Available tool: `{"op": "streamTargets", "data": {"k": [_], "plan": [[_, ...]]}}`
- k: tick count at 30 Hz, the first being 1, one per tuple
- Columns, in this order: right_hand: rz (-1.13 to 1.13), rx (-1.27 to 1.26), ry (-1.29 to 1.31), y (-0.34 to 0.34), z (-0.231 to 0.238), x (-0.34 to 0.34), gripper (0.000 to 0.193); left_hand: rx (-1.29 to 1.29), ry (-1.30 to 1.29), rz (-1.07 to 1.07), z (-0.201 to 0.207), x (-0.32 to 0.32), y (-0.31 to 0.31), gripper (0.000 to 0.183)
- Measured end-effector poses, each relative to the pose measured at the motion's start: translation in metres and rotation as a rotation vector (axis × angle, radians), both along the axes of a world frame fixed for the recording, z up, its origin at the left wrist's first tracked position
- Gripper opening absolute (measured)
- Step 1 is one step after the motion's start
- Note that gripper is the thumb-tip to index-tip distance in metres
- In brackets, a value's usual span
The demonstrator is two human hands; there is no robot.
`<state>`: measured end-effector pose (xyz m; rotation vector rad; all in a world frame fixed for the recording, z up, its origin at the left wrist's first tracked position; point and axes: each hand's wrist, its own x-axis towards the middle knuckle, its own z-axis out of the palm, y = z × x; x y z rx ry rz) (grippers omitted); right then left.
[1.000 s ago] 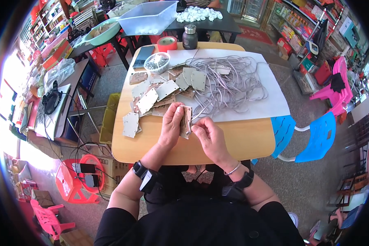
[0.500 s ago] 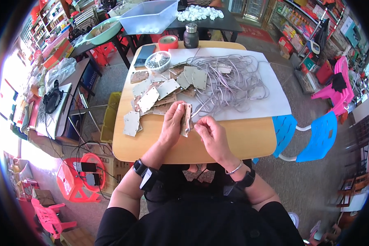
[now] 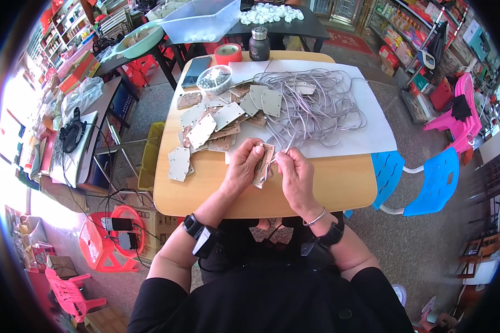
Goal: Manually threading and organizing long gray wires through small cardboard and electronic module plates on a table.
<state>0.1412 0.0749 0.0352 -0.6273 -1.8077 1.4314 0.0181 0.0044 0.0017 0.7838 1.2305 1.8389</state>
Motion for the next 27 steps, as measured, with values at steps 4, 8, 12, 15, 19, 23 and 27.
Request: {"op": "streamTargets", "data": {"k": [4,8,12,15,19,23,27], "plan": [[-0.034,-0.252,0.139,0.002,-0.005,0.000,0.025,-0.058,0.030,-0.001,-0.002,0.002,0.002,0.020],[0.003,-0.325,0.075,0.007,-0.001,0.000,0.026,0.016,-0.062,0.013,0.003,0.004,-0.001,0.019],[0.137,-0.123,-0.165,0.016,0.002,0.006,0.027,0.061,-0.011,0.163,0.007,0.006,-0.003,0.015],[0.127,0.135,-0.195,0.004,0.005,0.009,0.022,0.020,0.274,0.321,0.000,0.002,-0.001,0.014],[0.015,0.640,-0.188,0.001,-0.003,0.007,0.012,-0.091,0.519,0.390,-0.006,0.001,-0.001,0.016],[0.057,0.437,-0.191,0.002,-0.004,0.008,0.013,-0.154,0.666,0.449,-0.004,0.002,0.000,0.016],[0.329,-0.173,-0.047,0.011,-0.011,0.006,0.018,-0.200,0.628,0.491,-0.004,-0.001,0.004,0.017]]}}
